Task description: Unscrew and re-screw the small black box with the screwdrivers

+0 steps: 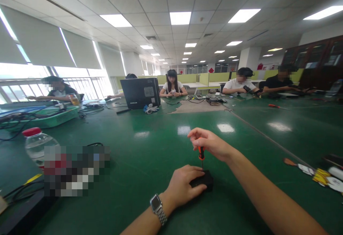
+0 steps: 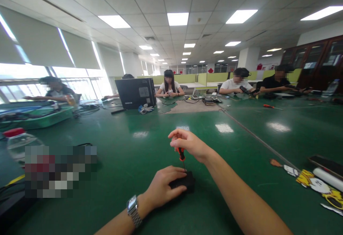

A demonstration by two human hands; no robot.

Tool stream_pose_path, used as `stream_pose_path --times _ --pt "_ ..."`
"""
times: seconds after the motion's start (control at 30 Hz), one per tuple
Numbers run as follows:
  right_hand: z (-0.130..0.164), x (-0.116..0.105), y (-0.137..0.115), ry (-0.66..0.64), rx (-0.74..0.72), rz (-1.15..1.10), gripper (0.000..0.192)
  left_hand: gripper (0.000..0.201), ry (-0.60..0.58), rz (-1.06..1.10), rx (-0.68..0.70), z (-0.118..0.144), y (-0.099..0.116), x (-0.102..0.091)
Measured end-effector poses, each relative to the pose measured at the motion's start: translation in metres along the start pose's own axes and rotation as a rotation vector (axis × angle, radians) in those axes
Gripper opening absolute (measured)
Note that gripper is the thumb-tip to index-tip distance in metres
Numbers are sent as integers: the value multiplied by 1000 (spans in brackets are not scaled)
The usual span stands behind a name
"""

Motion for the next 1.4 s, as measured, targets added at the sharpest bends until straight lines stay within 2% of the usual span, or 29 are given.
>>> stream_pose_path --times 0.17,0.33,0.5,0.63,0.77,0.9,1.0,1.17,1.4 --pt "-1 11 4 -130 25 -90 16 34 2 9 2 0 1 0" --pt "-1 5 2 -75 7 -41 25 34 0 9 7 -1 -1 0" --pt "0 16 4 -182 33 -24 12 33 4 16 -6 0 -3 1" --pt "0 15 -2 -157 32 109 16 32 6 20 -10 0 -3 1" --pt "-1 19 -1 -183 32 0 25 33 6 21 -7 0 -2 0" --pt "-1 15 1 -132 30 -32 14 34 2 24 -3 0 -2 1" --pt "0 12 -1 -87 11 -12 15 34 -2 24 6 0 -1 1" --pt "-1 16 3 -135 28 -41 13 32 1 23 -5 0 -2 0" --pt "-1 16 4 -133 43 -33 11 32 5 22 -11 0 -4 1"
Point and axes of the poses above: each hand's wrist, its own z-axis away from the middle knuckle, its own x-axis out of the palm, y = z × x, the point moved 9 cm from there along -z, towards the middle knuckle, and after that the axes turned 15 degrees about -y, right-handed, at the moved point
